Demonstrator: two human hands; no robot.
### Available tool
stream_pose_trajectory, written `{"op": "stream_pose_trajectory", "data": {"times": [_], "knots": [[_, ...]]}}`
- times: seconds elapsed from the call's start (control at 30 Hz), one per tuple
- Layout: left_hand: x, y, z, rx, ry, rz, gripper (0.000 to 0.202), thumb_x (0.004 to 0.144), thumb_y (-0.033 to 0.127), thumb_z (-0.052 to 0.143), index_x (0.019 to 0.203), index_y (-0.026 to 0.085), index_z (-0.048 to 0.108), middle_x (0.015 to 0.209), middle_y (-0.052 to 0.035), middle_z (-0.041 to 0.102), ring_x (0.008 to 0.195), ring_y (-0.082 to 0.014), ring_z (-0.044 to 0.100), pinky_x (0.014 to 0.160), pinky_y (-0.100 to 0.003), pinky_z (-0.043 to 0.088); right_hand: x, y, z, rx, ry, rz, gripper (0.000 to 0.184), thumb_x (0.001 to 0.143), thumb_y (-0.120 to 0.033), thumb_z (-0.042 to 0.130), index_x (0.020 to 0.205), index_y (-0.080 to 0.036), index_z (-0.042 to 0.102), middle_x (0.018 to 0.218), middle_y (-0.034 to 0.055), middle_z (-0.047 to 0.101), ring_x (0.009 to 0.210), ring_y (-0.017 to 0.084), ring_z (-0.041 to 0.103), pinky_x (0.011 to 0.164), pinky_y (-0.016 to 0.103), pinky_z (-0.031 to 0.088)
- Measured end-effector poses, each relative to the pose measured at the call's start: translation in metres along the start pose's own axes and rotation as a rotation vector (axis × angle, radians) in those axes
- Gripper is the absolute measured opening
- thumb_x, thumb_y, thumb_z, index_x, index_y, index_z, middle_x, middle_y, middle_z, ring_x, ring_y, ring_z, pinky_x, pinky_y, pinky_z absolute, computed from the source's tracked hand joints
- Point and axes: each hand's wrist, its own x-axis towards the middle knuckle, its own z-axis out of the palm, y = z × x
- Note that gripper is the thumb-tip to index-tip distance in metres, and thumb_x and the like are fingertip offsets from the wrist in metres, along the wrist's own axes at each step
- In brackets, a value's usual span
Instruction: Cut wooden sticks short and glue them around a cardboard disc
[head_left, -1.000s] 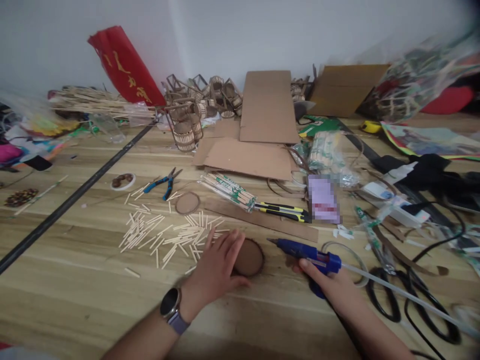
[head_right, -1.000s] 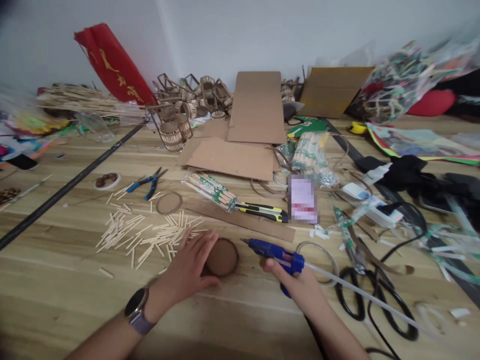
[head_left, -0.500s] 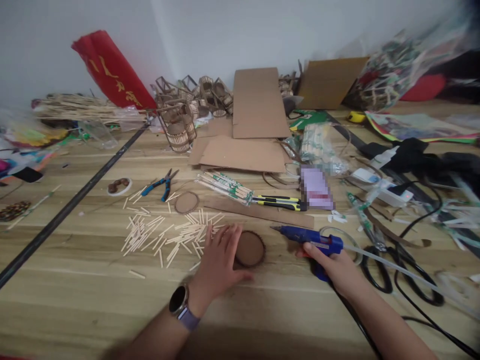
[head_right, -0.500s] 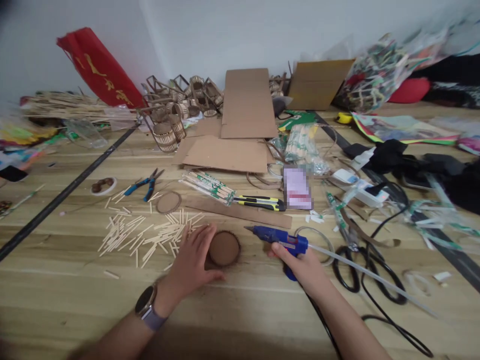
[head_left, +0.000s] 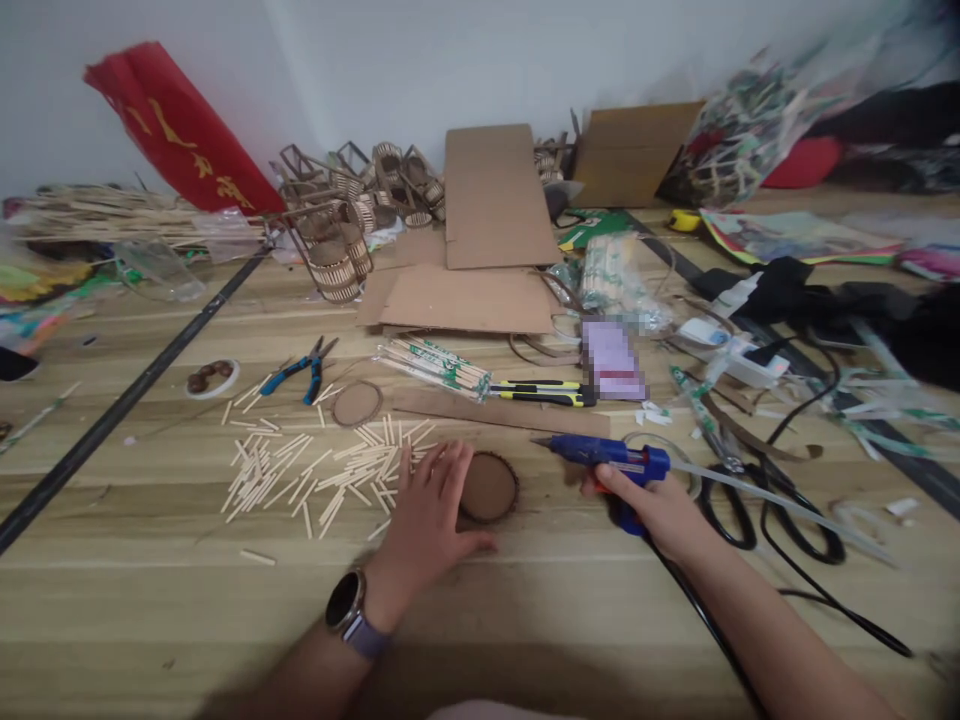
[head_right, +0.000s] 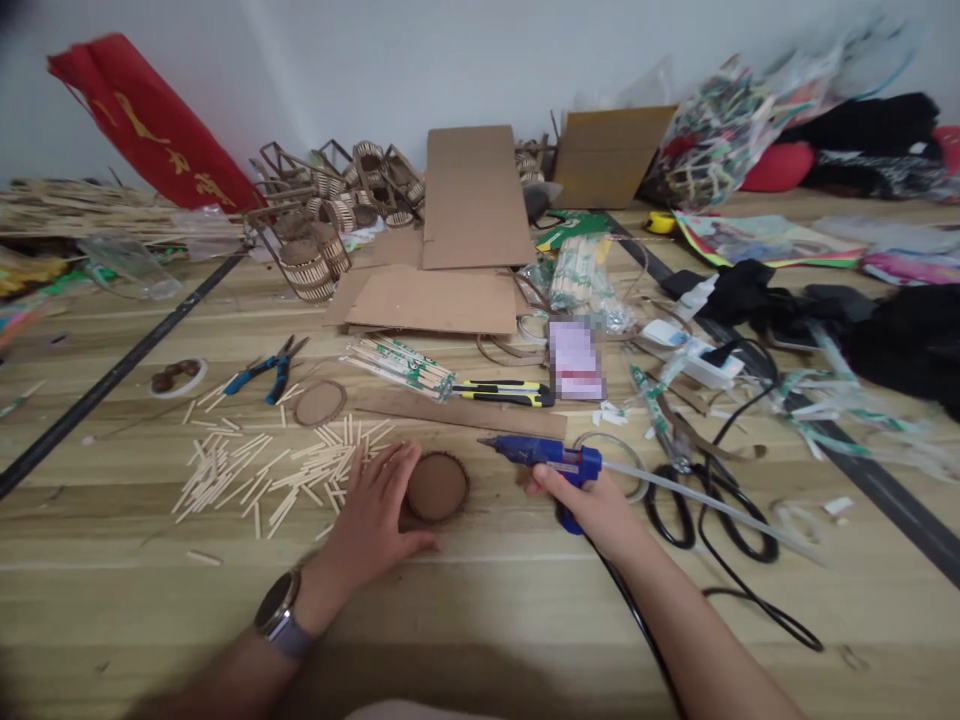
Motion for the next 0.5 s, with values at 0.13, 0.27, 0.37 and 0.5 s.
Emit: {"op": "stream_pose_trajectory", "data": {"times": [0.13, 0.27, 0.37, 0.5], "knots": [[0.0019, -0.0007, -0.0028, -0.022, -0.01, 0.033, 0.101, 0.07, 0.065, 0.066, 0.146, 0.016, 0.02, 0.142, -0.0208, 0.043, 0.133, -0.0374, 0.038, 0.11, -0.068, 0.012, 0.0018, 0.0018, 0.0007, -0.003, 0.021, -0.008, 0.056, 0.066, -0.072, 0.062, 0.062, -0.016, 0.071, 0.067, 0.0072, 0.07, 0.055, 0.017, 0.055, 0.047, 0.027, 0.04], [0.0041, 0.0008, -0.0062, -0.041, -0.053, 0.091, 0.102, 0.07, 0.062, 0.068, 0.146, 0.015, 0.019, 0.147, -0.0216, 0.037, 0.137, -0.036, 0.032, 0.112, -0.067, 0.008, 0.0017, -0.0011, 0.003, -0.047, 0.008, -0.007, 0.056, 0.062, -0.072, 0.064, 0.062, -0.017, 0.071, 0.064, 0.0054, 0.068, 0.05, 0.014, 0.051, 0.044, 0.026, 0.038], [0.0056, 0.0026, -0.0072, -0.039, -0.062, 0.091, 0.096, 0.074, 0.057, 0.067, 0.146, 0.015, 0.019, 0.148, -0.0212, 0.035, 0.139, -0.034, 0.03, 0.113, -0.065, 0.009, 0.0022, -0.0021, 0.0024, -0.083, 0.016, -0.022, 0.054, 0.064, -0.07, 0.064, 0.061, -0.017, 0.071, 0.063, 0.0051, 0.069, 0.051, 0.015, 0.052, 0.046, 0.026, 0.038], [0.0092, 0.0065, -0.0051, -0.044, -0.057, 0.071, 0.086, 0.08, 0.051, 0.063, 0.145, 0.015, 0.019, 0.146, -0.0197, 0.038, 0.136, -0.0329, 0.034, 0.112, -0.064, 0.012, 0.0022, -0.0042, 0.0023, -0.082, 0.028, -0.005, 0.053, 0.064, -0.07, 0.064, 0.061, -0.018, 0.071, 0.066, 0.0065, 0.071, 0.058, 0.019, 0.058, 0.049, 0.027, 0.04]]}}
